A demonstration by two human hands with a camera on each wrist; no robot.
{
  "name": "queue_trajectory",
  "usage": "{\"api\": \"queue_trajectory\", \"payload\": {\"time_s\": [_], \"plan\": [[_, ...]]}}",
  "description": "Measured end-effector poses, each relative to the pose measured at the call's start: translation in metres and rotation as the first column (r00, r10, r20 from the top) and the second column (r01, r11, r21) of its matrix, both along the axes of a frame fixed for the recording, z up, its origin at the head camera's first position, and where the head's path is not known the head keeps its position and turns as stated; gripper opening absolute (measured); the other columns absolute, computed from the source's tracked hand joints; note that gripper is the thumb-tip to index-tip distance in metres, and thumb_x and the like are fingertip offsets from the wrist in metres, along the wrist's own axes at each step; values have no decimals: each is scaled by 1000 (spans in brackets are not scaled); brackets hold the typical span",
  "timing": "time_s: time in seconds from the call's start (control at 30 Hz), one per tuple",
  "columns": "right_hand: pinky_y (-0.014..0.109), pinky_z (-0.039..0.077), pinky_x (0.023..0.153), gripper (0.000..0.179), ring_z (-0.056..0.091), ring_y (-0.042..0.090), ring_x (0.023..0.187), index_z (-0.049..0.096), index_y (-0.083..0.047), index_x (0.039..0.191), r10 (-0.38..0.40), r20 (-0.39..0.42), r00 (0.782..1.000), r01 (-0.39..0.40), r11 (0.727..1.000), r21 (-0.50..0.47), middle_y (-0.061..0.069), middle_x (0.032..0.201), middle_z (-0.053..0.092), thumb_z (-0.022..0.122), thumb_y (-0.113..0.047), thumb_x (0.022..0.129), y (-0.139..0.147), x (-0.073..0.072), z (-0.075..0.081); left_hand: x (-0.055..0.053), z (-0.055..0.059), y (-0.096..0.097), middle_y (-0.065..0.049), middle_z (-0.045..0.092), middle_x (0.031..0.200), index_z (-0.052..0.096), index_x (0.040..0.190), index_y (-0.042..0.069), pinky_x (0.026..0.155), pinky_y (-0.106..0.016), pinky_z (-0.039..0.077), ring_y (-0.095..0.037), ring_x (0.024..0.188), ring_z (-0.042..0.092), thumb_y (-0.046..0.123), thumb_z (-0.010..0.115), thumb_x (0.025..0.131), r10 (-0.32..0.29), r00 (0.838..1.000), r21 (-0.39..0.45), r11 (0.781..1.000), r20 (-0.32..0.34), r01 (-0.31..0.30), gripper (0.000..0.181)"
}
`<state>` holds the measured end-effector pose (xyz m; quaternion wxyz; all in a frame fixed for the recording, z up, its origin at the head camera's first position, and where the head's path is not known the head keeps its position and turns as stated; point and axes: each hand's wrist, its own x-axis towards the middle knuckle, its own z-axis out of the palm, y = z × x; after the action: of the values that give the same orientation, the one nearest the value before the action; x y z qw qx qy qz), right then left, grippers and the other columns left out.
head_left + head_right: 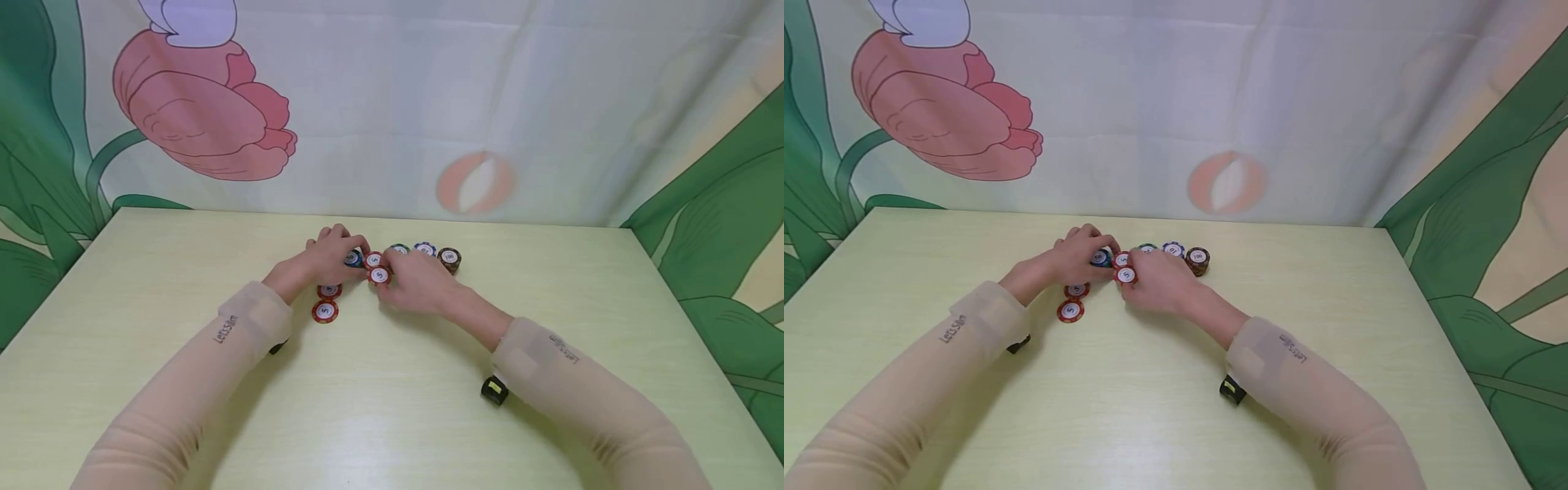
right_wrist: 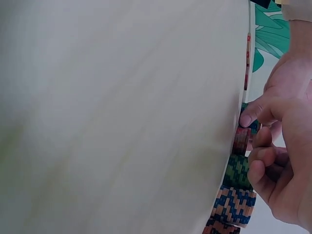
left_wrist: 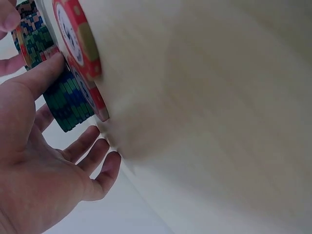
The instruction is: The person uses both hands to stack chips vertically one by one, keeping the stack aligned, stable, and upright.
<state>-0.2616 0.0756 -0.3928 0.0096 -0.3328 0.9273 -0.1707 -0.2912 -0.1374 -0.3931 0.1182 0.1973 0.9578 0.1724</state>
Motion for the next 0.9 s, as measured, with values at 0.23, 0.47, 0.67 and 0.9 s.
{"api": "queue_trajectory", "payload": {"time_s": [0.23, 0.47, 0.67, 0.9], "plan": [[31, 49, 55, 27, 58, 16, 61, 62, -4, 108, -24, -40, 999, 25, 999, 25, 2, 80, 62, 68, -26, 93, -7, -5, -2, 0, 0, 0, -22, 42, 139, 60, 132, 19, 100, -65, 32, -42, 128, 35, 35, 71, 97, -5, 1000, -6, 1000, -1, 5, 40], [34, 51, 58, 21, 60, 18, 65, 63, -6, 104, -38, -56, 998, 44, 993, 108, 3, 81, 64, 66, -23, 94, -11, -7, -2, 1, 2, 0, -23, 41, 142, 59, 133, 20, 101, -66, 33, -43, 130, 36, 35, 70, 97, -9, 1000, -29, 1000, 2, 9, 41], [37, 53, 58, 23, 61, 18, 64, 64, -6, 114, -34, -88, 996, 44, 992, 115, 3, 80, 65, 65, -22, 97, -11, -7, -2, 1, 3, 1, -23, 41, 143, 58, 135, 20, 101, -66, 34, -44, 130, 36, 35, 69, 97, -10, 1000, -47, 999, 1, 10, 42], [42, 56, 64, 13, 67, 21, 74, 69, -12, 108, -37, -111, 993, 51, 991, 125, 0, 86, 70, 66, -20, 97, -11, -7, 0, 2, 4, 2, -23, 41, 143, 57, 137, 20, 101, -66, 34, -43, 130, 37, 34, 69, 98, -9, 1000, -60, 998, 5, 10, 43]]}}
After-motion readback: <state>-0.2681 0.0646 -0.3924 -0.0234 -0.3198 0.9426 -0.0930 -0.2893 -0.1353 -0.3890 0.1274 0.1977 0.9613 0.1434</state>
